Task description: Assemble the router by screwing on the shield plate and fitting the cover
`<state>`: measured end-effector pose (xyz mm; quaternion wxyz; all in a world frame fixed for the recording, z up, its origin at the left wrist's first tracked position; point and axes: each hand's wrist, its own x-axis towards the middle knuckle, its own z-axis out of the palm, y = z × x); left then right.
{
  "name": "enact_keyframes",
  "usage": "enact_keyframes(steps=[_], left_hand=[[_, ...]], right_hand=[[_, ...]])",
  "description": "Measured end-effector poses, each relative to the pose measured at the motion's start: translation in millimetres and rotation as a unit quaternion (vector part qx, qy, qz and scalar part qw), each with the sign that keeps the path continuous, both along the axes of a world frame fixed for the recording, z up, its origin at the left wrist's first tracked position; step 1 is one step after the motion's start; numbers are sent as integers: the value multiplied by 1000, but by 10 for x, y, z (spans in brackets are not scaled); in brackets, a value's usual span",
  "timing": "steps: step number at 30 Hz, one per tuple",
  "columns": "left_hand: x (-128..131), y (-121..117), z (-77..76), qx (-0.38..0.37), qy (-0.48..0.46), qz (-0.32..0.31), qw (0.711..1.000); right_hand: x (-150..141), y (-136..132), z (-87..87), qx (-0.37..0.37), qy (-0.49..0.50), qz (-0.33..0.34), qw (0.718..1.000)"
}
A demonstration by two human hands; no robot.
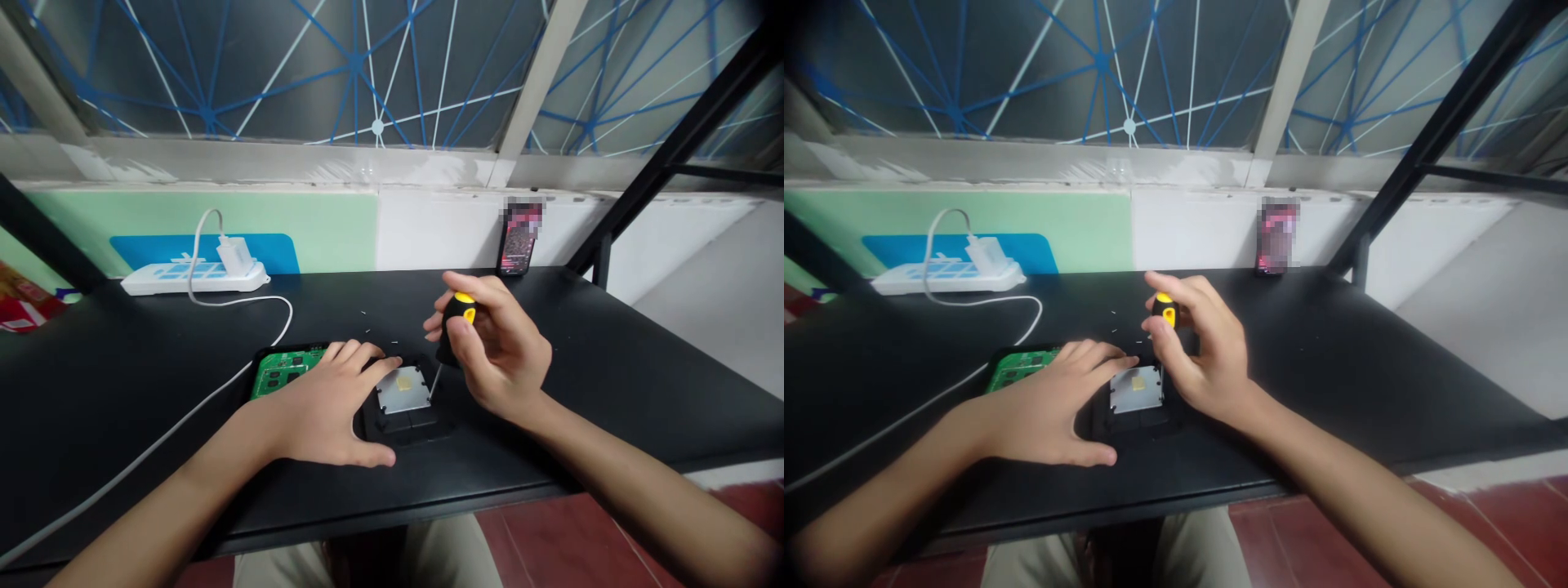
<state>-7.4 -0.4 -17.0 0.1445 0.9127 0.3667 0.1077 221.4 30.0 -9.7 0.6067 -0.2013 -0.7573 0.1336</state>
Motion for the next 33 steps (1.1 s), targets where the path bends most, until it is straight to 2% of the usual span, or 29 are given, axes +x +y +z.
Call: enact_keyframes(steps=[3, 5, 10, 14, 19, 27, 33], left_hand=[[-4, 5, -11, -2, -6, 1, 1000], [-7, 14, -16, -4, -8, -2, 1000], [-16, 35, -27, -3, -1, -10, 1000], [-23, 41, -28, -5, -8, -10, 1000], [-28, 40, -34, -3, -10, -9, 1000], [-19, 47, -35, -5, -7, -6, 1000], [-27, 37, -11, -8, -1, -5, 1000]], right_hand=[[10, 48, 9, 66, -10, -37, 997], [16, 65, 8, 91, -11, -29, 995], [9, 17, -12, 1, 18, 50, 999], [-9, -22, -16, -29, 14, 55, 998], [-1, 12, -20, -14, 0, 25, 1000], [17, 98, 16, 92, 0, -17, 996], [41, 72, 2, 60, 12, -7, 998]])
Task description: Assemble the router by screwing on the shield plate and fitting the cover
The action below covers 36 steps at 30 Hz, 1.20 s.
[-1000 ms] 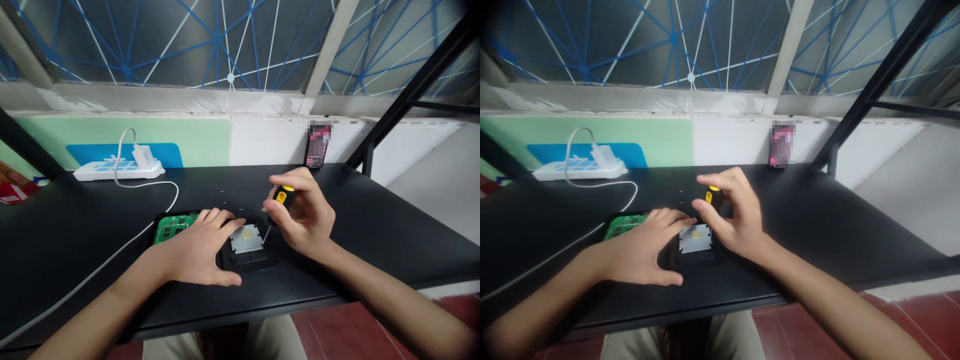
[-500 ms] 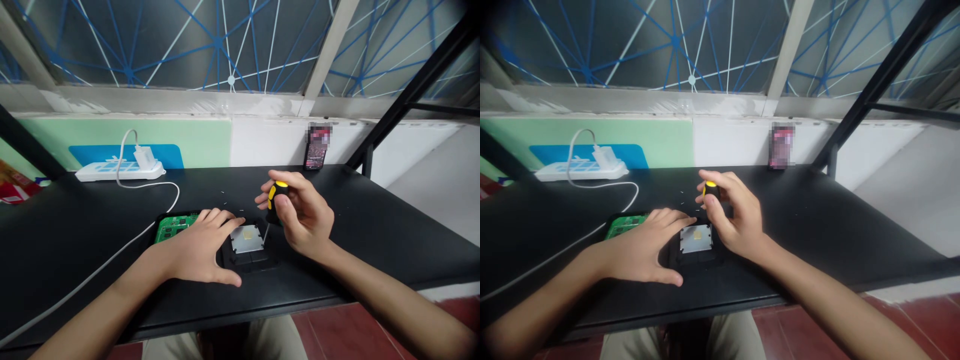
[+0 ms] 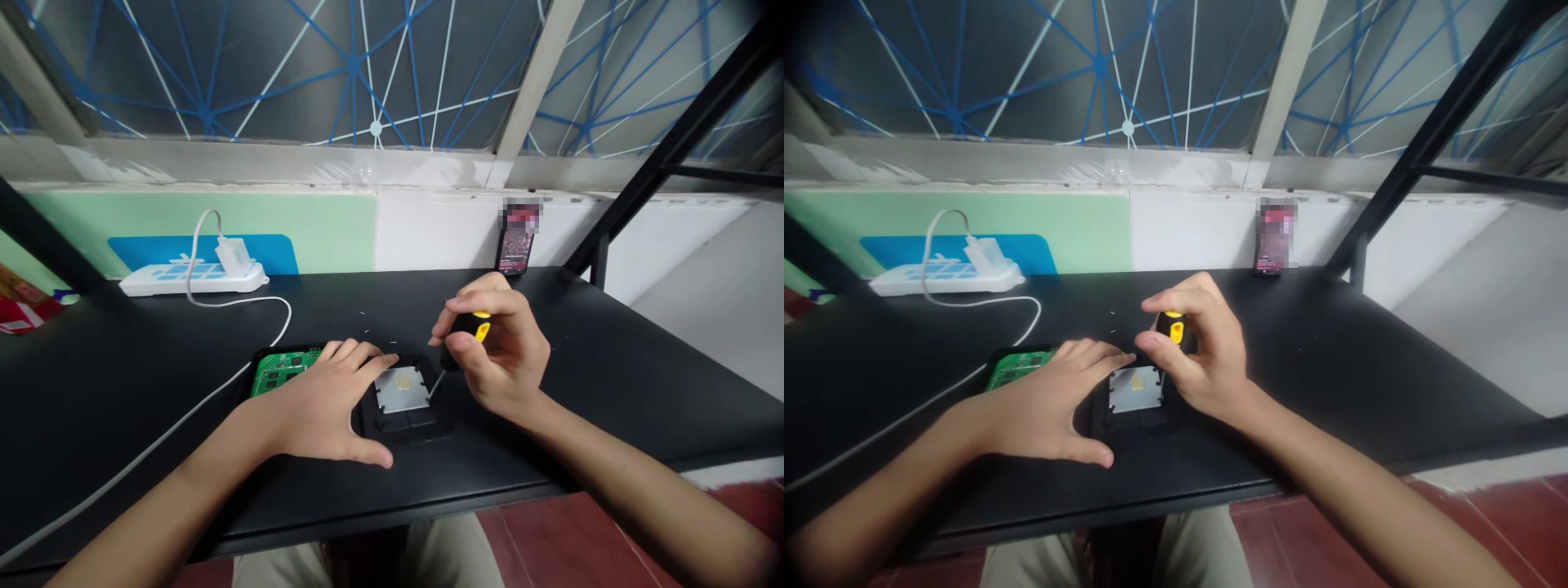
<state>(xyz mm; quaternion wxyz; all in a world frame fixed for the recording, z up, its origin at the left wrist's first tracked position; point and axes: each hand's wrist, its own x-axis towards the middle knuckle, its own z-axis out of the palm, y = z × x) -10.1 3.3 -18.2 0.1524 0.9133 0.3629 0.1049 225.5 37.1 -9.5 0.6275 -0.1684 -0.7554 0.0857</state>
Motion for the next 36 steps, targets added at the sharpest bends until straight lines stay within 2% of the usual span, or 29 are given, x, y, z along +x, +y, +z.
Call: enact_keyframes(steps=[3, 9, 13, 15, 19, 21, 24, 27, 32, 36], left_hand=[[1, 0, -1, 0, -3, -1, 1000], [8, 5, -7, 4, -2, -3, 1000], [3, 7, -11, 6, 7, -5, 1000], [5, 4, -10, 6, 8, -4, 1000], [16, -2, 6, 11, 1, 0, 1000], [19, -2, 14, 7, 2, -1, 1000], [15, 1, 9, 4, 3, -4, 1000], [6, 3, -9, 9, -8, -4, 1000], [4, -4, -15, 6, -15, -1, 1000], [8, -5, -8, 7, -10, -1, 1000]], right_hand=[[-11, -46, -11, -38, -7, -2, 999], [-37, -96, -41, -94, 34, 84, 991], [-40, -88, -45, -110, 65, 108, 986], [-38, -74, -35, -93, 67, 111, 987], [-26, -64, -7, -25, 36, 46, 998], [-27, -82, 6, -26, 29, 28, 999], [-40, -115, 10, -57, 26, 56, 996], [-45, -109, -10, -55, 30, 61, 996], [-18, -37, -45, -9, 31, -18, 999], [-11, -22, -30, 6, 30, -38, 999]])
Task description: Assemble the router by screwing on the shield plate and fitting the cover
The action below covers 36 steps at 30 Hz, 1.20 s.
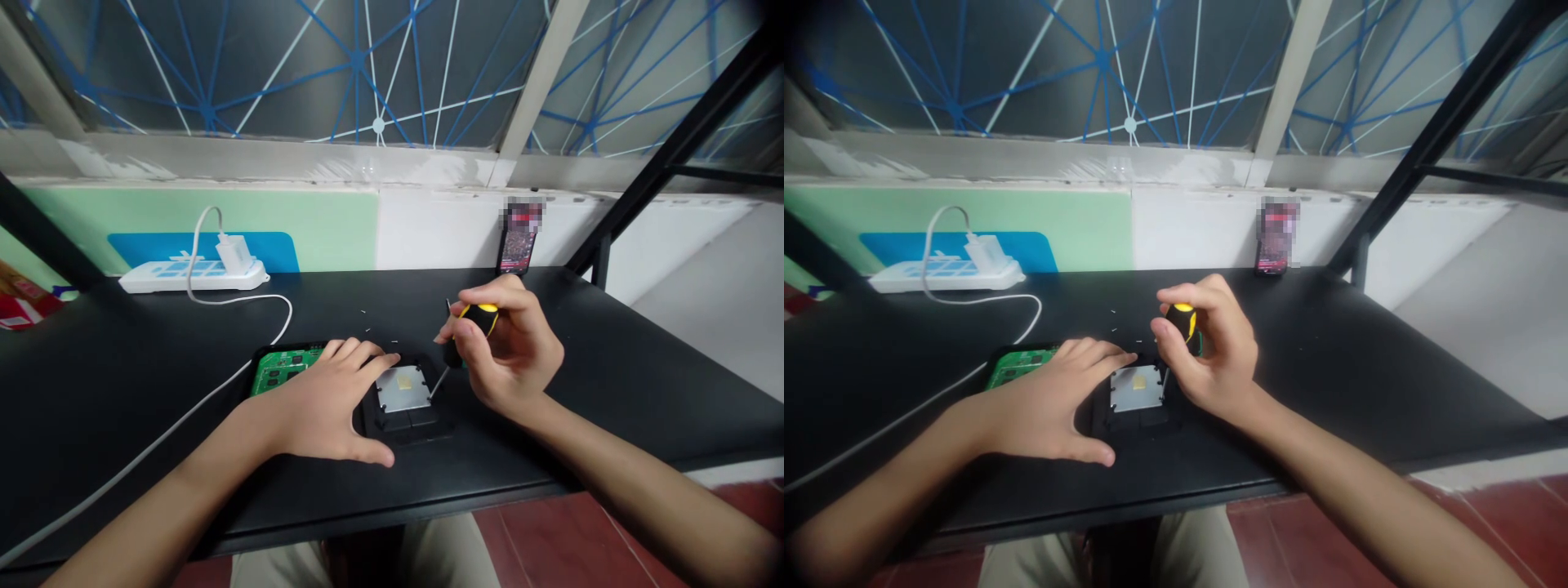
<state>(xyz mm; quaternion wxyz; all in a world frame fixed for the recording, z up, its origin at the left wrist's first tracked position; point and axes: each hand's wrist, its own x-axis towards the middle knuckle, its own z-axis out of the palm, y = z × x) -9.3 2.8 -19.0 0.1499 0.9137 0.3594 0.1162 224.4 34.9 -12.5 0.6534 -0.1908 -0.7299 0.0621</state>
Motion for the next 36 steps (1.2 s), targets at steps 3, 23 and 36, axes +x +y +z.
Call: enact_keyframes(steps=[3, 23, 36], left_hand=[[-3, 2, -10, 2, 2, 0, 1000], [-54, 40, 99, -15, -28, 46, 998], [-96, 248, 20, 118, -102, 234, 960]], right_hand=[[-7, -3, 6, -6, 4, 5, 1000], [49, 162, -66, -41, 33, 7, 999], [-89, 264, -250, -141, 19, 73, 987]])
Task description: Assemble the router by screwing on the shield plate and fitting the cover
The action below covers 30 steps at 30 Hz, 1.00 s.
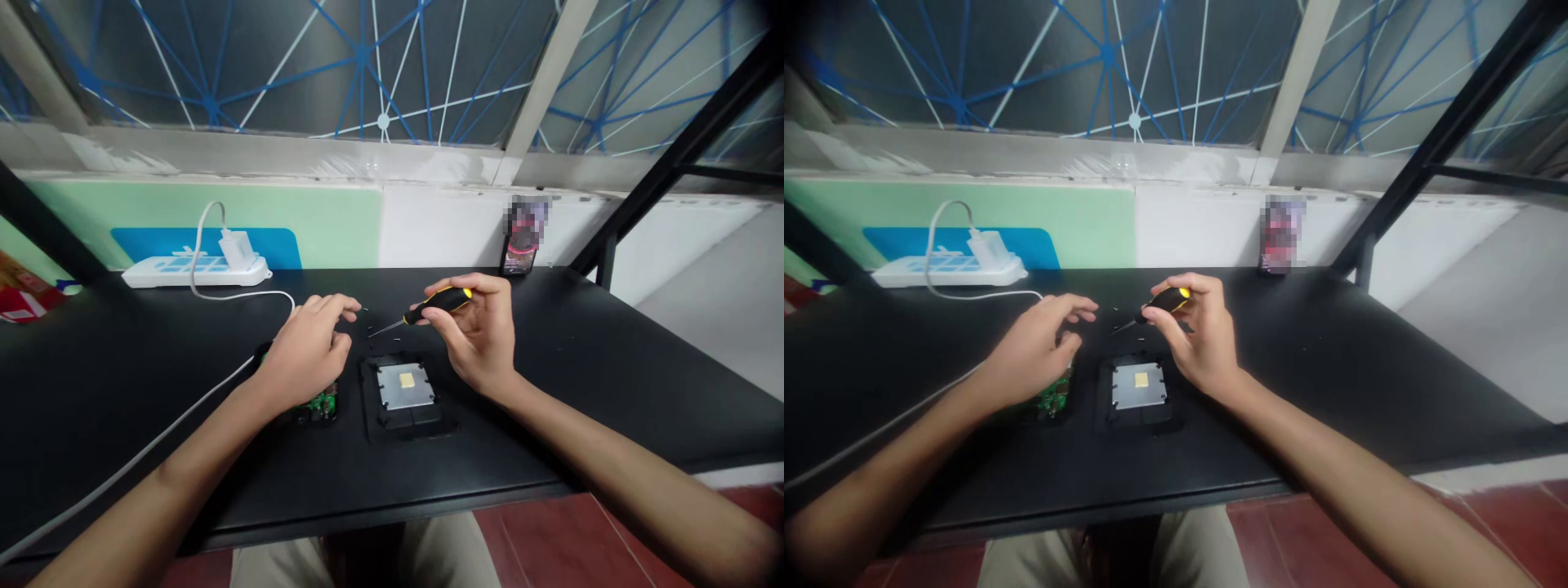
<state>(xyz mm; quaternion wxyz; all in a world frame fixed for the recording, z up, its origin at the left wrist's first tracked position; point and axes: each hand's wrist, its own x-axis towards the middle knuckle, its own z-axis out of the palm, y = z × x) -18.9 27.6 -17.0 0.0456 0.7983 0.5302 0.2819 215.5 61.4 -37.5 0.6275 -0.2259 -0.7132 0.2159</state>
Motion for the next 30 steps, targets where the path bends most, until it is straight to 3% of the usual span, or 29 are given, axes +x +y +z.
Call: enact_keyframes(steps=[19, 25, 30], left_hand=[[30, -37, -23, -23, 77, -35, 996], [42, -41, -14, -27, 85, -36, 995], [32, -41, -29, -27, 84, -31, 996]], right_hand=[[31, 18, -31, -19, -55, -36, 998], [4, -38, 27, -39, 10, 7, 999], [-32, -62, 118, -108, 62, 25, 992]])
